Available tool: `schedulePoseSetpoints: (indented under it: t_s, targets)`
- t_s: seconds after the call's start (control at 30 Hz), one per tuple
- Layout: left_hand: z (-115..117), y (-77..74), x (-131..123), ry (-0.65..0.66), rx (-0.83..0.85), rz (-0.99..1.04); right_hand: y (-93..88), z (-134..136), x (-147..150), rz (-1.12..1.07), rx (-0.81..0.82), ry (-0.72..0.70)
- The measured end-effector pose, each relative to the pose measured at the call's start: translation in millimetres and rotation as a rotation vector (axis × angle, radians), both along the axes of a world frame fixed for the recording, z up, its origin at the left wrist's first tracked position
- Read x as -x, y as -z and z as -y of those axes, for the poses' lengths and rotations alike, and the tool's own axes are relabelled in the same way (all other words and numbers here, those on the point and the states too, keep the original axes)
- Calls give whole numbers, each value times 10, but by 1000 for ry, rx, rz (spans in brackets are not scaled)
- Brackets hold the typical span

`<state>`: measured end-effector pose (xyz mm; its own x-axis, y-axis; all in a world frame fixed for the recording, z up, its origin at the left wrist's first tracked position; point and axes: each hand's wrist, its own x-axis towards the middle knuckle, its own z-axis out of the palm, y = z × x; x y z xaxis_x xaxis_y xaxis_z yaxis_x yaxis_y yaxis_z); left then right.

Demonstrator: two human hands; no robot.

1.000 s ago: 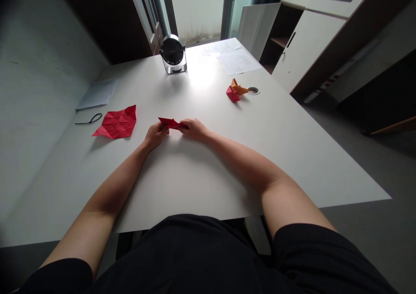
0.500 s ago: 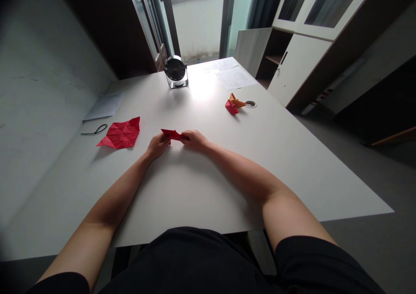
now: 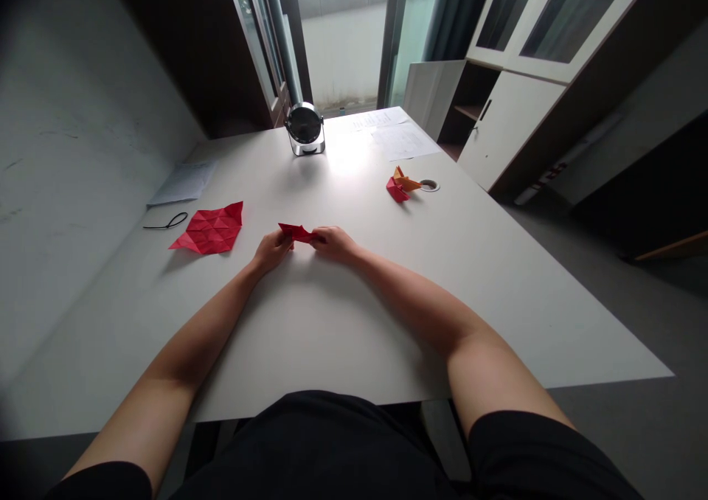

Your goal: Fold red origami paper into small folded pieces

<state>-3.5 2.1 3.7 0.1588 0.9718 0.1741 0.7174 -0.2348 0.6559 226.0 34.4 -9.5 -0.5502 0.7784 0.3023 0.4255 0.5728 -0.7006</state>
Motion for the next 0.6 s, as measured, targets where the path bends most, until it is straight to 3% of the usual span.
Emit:
schedulePoseSetpoints:
  t_s: [0.6]
  targets:
    - [-23, 33, 22, 33, -3, 38, 28, -30, -18, -31, 26, -22]
